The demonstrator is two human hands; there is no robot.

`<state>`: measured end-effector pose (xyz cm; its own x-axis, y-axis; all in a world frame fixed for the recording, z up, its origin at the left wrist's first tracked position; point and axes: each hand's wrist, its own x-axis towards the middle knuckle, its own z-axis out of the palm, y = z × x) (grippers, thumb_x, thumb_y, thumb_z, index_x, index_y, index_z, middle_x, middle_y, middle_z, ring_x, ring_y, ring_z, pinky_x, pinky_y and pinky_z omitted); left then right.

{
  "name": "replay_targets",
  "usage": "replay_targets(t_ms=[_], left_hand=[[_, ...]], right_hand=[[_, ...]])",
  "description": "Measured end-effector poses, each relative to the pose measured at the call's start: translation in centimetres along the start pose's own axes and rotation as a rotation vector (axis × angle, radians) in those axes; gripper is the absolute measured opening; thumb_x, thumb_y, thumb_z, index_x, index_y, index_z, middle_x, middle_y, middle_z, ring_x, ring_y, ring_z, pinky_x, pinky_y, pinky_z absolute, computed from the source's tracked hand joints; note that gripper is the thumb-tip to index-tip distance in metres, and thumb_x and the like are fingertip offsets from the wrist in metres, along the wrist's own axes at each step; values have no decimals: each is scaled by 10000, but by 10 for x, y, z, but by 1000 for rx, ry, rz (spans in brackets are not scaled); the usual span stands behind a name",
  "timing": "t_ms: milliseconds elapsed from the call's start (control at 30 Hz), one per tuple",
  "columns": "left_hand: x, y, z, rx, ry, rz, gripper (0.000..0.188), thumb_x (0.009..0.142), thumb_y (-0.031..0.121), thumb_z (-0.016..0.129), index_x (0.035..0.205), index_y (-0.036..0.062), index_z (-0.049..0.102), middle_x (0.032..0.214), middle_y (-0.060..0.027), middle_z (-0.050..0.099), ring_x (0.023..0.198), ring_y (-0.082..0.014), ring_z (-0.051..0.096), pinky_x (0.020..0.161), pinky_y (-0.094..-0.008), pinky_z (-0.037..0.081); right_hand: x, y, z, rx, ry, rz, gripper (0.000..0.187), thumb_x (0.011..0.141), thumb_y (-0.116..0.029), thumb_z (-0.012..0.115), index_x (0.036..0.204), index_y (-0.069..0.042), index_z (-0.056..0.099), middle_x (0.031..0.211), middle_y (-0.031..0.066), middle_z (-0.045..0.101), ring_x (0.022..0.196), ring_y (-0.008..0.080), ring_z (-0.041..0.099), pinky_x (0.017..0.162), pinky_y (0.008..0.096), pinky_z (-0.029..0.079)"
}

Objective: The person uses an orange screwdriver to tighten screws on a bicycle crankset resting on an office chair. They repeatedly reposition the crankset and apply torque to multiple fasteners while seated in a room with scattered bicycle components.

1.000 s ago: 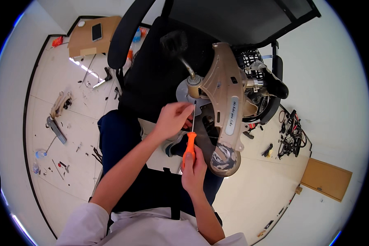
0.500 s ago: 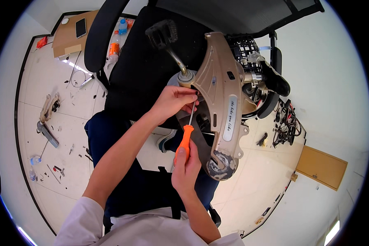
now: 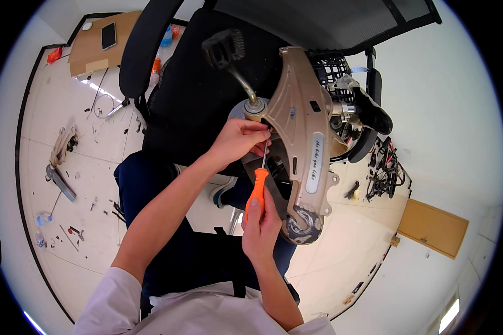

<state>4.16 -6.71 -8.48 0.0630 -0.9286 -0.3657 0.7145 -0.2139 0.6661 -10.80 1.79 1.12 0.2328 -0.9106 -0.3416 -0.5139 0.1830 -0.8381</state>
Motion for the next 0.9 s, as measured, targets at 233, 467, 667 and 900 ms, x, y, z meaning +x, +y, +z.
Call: replay_targets(t_ms=[233, 467, 667, 900], left_hand=[[-1, 1, 2, 22, 14, 2, 266, 923, 98, 613, 1102, -97, 634, 879, -114, 694, 741, -154, 678, 661, -263, 562], [-4, 1, 5, 16, 43, 24, 256, 927, 100, 611, 1088, -95, 646, 866, -112, 692, 717, -144, 665, 651, -263, 556], [-4, 1, 4, 10, 52, 24, 257, 923, 111, 623, 1083, -89, 653, 848, -103, 693, 713, -140, 665, 645, -255, 554], [-7, 13, 4, 115, 67, -57, 273, 899, 146, 677, 1041, -87, 665, 827, -100, 694, 698, -145, 676, 624, -248, 558]], right_hand=[[3, 2, 1, -21, -2, -26, 432, 1029, -254, 447, 1357, 24, 485, 720, 3, 469, 480, 50, 410, 426, 195, 343], [4, 0, -1, -36, -3, -28, 429, 1029, -257, 443, 1346, 27, 492, 721, 7, 472, 480, 53, 411, 423, 197, 344], [5, -9, -2, 81, -29, 93, 438, 1019, -259, 457, 1349, 28, 479, 742, 30, 487, 486, 74, 415, 431, 221, 346], [5, -32, 0, 640, -147, 375, 427, 1008, -247, 498, 1332, 27, 459, 806, 45, 496, 585, 124, 460, 544, 278, 381]])
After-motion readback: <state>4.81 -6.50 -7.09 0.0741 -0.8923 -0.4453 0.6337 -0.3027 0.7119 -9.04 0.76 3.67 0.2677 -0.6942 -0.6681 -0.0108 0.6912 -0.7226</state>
